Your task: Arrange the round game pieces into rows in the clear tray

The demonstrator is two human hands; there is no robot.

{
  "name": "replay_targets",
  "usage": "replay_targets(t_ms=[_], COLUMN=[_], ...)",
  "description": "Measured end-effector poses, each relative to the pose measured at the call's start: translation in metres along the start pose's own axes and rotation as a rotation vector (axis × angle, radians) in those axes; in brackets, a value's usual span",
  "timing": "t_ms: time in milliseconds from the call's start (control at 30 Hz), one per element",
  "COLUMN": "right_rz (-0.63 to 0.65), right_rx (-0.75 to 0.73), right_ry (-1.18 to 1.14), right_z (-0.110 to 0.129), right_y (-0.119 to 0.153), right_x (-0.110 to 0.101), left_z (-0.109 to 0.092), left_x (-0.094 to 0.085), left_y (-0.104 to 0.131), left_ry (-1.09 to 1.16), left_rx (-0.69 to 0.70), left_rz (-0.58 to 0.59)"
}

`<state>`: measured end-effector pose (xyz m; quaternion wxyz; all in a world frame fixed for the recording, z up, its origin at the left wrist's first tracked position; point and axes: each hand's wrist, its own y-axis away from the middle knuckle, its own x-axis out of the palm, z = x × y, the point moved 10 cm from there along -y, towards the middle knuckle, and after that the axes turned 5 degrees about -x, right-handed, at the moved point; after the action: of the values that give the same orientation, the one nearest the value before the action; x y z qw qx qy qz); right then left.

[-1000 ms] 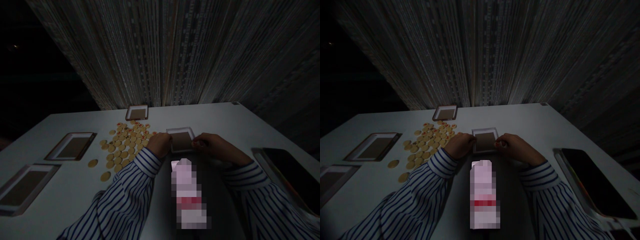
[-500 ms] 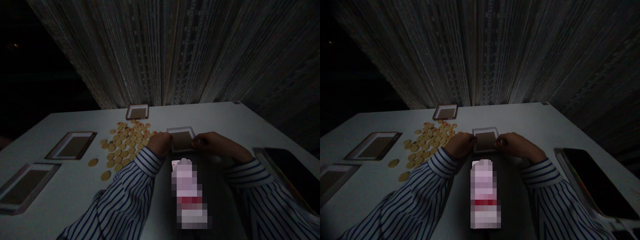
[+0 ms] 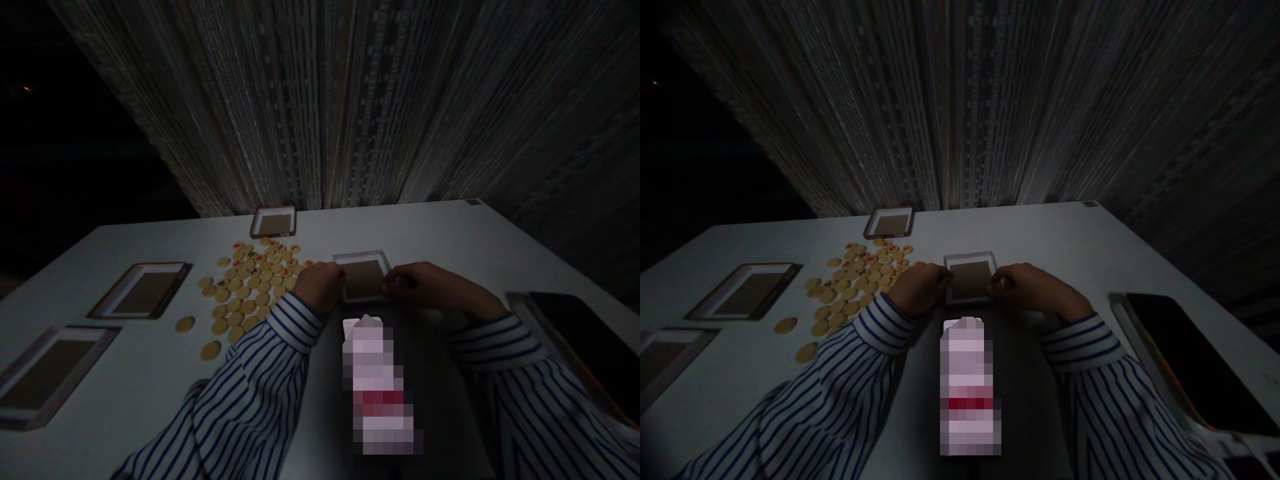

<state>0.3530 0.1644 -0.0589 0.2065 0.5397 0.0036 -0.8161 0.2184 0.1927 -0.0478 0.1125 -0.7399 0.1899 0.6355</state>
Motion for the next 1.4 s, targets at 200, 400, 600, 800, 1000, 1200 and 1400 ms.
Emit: replay_targets(t_ms=[200,400,600,800,1000,1200,1400], right_rz=[-0.004,0.008,0.001,-0.009,0.003,-0.007,-0.005], right_rx=[-0.007,-0.023,-0.027,-0.081,-0.095,-0.074,-0.061], right_ry=[-0.006,-0.016,-0.026,-0.034,-0.038,-0.044,-0.045], right_z=[0.0003,0.0000,-0.0002,0.0042,0.0046,0.0047,0.0009], right_y=[-0.0001,-0.0005,0.0008,0.0009,0.0013,0.0033,0.0027], right_x=[-0.0001,0.0017,0.0010,-0.0002,0.0010,-0.0004,0.0011], left_z=[-0.0015,-0.0010,-0.0007,0.0002,0.0005,0.0007,0.0011], left_x=[-0.0010,-0.0010,0.0006,0.0008,-0.0002,-0.0003,-0.0015], left_y=[0.0003,-0.0001,0.0003,-0.0001,0.0002,0.0007,0.0006], left_ry=[0.011,-0.003,0.007,0.009,0.009,-0.011,0.003], left_rx=[0.018,0.009,0.012,0.000,0.007,-0.005,-0.007], left_rz=[-0.001,0.001,0.002,0.011,0.008,0.017,0.010])
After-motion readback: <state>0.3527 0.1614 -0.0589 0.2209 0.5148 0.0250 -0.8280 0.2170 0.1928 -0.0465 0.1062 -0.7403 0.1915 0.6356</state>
